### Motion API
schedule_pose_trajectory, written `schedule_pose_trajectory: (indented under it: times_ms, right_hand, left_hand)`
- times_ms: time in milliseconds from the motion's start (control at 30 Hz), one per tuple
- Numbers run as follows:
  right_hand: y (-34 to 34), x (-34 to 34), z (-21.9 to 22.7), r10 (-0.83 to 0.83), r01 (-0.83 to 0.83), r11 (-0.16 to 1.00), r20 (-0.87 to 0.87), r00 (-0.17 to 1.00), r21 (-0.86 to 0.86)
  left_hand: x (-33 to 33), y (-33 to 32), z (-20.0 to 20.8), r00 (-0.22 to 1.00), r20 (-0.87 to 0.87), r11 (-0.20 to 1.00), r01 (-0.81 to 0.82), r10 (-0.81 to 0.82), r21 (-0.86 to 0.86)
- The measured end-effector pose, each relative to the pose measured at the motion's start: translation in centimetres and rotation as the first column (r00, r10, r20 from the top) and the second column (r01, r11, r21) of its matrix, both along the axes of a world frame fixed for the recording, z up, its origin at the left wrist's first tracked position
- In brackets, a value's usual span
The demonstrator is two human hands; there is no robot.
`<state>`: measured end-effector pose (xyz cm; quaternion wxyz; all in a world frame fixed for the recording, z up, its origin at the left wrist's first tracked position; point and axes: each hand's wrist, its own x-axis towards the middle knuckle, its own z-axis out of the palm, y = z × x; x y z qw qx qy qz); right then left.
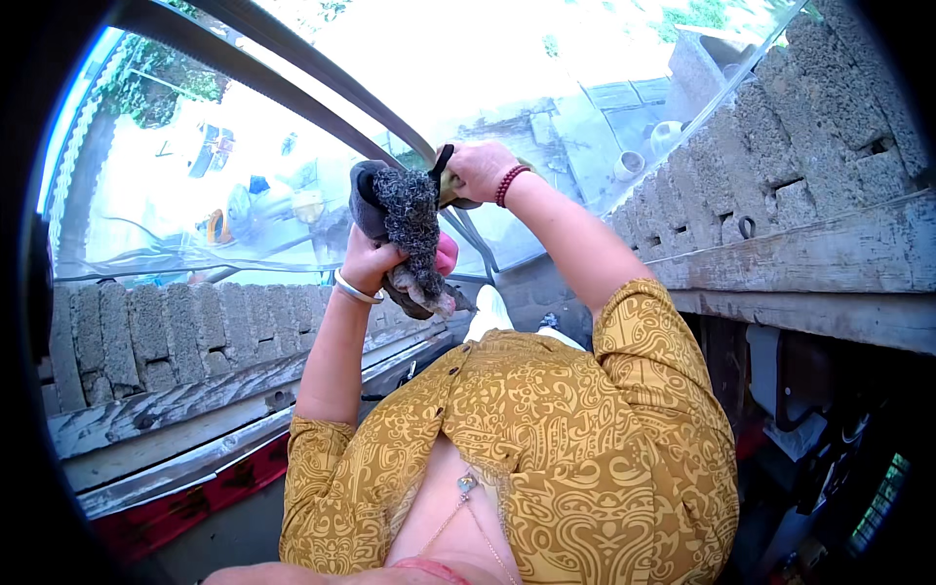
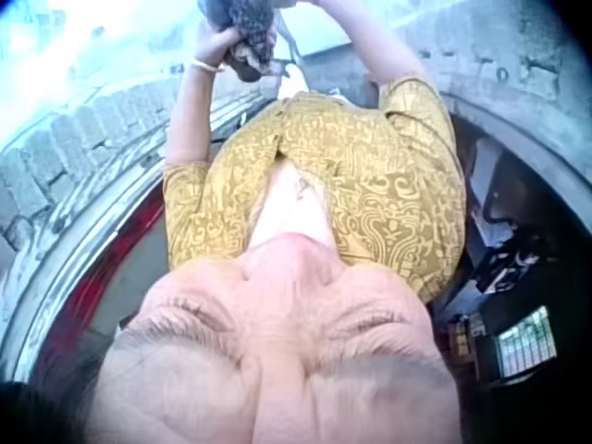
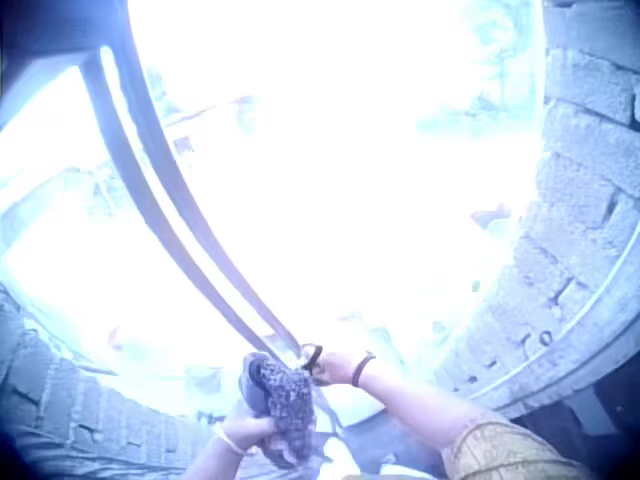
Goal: Washing clothes by hand in an outdoor stone basin using detergent and scrubbing them on a washboard.
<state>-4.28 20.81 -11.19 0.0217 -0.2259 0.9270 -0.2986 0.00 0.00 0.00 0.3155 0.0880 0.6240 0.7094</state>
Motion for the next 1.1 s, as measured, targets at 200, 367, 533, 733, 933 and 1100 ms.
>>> schedule_pose_trajectory:
  times_ms: [200,367,533,733,933,1100]
  right_hand:
    - [12.4,-16.8,0.4,-0.387,0.435,0.899,-0.382,0.839,0.045]
    - [18.7,-20.1,2.2,-0.646,0.701,0.71,-0.452,0.615,-0.06]
    - [24.6,-20.4,3.4,-0.776,0.843,0.514,-0.503,0.38,-0.156]
    - [25.9,-22.6,5.7,-0.797,0.807,0.53,-0.48,0.368,-0.262]
    - [27.6,-21.1,6.6,-0.964,0.78,0.251,-0.217,0.151,-0.574]
    - [28.1,-21.8,6.7,-0.903,0.422,0.055,-0.225,-0.365,-0.905]
  left_hand:
    - [-19.8,6.2,-5.1,0.939,-0.327,0.994,0.09,-0.106,-0.063]
    - [-28.7,2.9,-4.3,0.922,-0.386,1.0,-0.019,0.013,-0.01]
    - [-37.9,-0.8,-4.5,0.77,-0.515,0.875,-0.478,0.376,-0.074]
    - [-44.2,-3.0,-6.4,0.228,-0.768,0.454,-0.886,0.599,0.091]
    - [-49.9,2.9,-10.8,0.244,-0.885,0.259,-0.954,0.397,-0.147]
    - [-58.4,8.6,-15.0,0.36,-0.731,0.521,-0.853,0.58,-0.007]
